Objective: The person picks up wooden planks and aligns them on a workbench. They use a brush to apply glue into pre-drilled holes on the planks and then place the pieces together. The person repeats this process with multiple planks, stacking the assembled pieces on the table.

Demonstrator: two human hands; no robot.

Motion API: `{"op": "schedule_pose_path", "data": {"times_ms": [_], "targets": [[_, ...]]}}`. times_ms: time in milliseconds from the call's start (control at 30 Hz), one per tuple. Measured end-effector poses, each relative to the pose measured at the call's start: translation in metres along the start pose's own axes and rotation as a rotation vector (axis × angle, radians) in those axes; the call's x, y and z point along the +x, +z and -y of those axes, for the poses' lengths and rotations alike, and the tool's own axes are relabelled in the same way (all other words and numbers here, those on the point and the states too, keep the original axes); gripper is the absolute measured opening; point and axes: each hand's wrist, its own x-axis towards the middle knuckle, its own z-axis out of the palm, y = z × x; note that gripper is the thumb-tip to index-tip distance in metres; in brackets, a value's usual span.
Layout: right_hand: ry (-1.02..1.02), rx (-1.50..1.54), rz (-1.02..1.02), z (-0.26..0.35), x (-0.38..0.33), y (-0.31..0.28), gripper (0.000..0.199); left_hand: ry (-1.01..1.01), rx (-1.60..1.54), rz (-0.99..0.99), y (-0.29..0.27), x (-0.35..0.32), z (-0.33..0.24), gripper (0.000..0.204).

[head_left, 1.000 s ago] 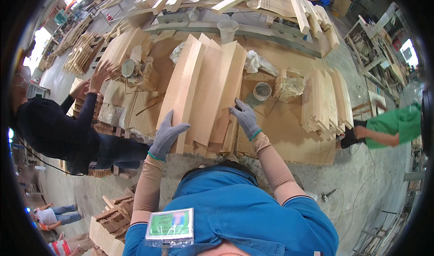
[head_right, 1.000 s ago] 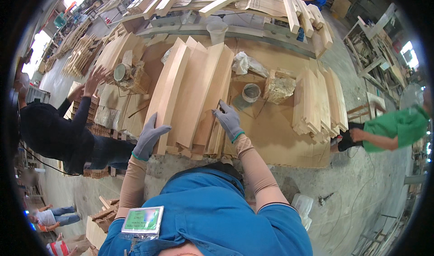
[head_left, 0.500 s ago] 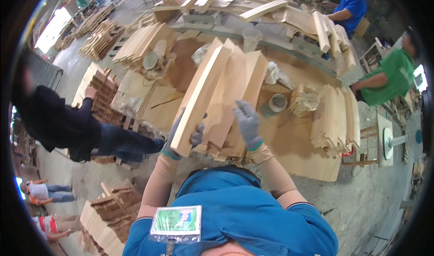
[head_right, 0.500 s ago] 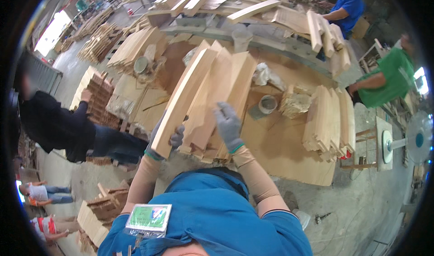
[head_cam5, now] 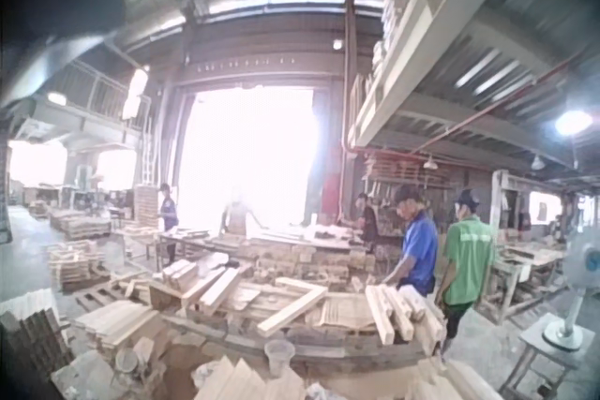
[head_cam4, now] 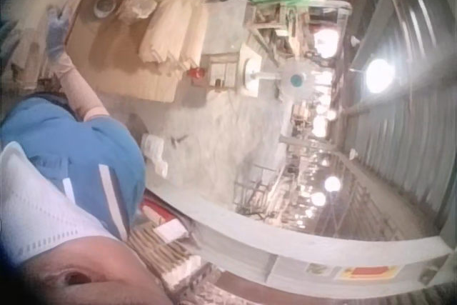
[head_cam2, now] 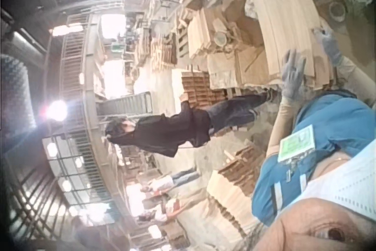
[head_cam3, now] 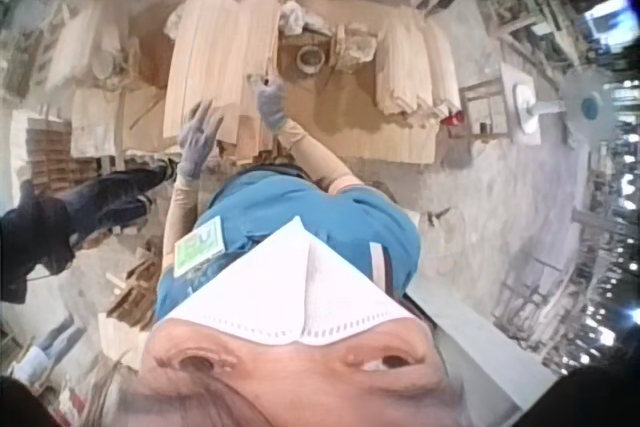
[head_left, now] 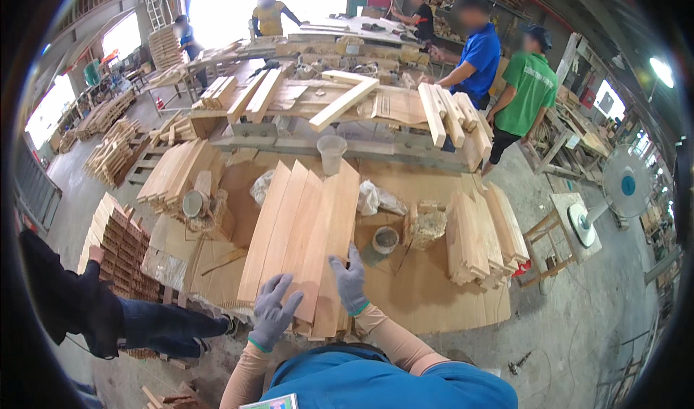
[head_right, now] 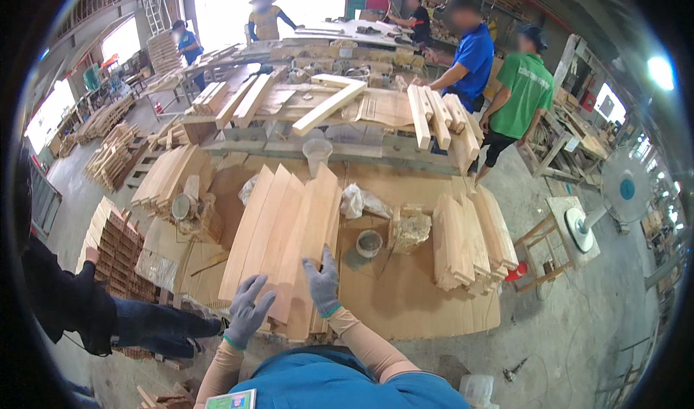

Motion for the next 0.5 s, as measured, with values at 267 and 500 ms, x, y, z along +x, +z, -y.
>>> {"op": "schedule_pose_path", "data": {"times_ms": [267, 500], "targets": [[0.04, -0.673, 0.13, -0.029, 0.024, -0.026, 0.061, 0.014, 0.547, 0.001, 0.023, 0.002, 0.041, 0.066], [-0.042, -1.065, 0.335, 0.001, 0.028, -0.04, 0.068, -0.061, 0.495, 0.008, 0.021, 0.0, 0.044, 0.066]]}}
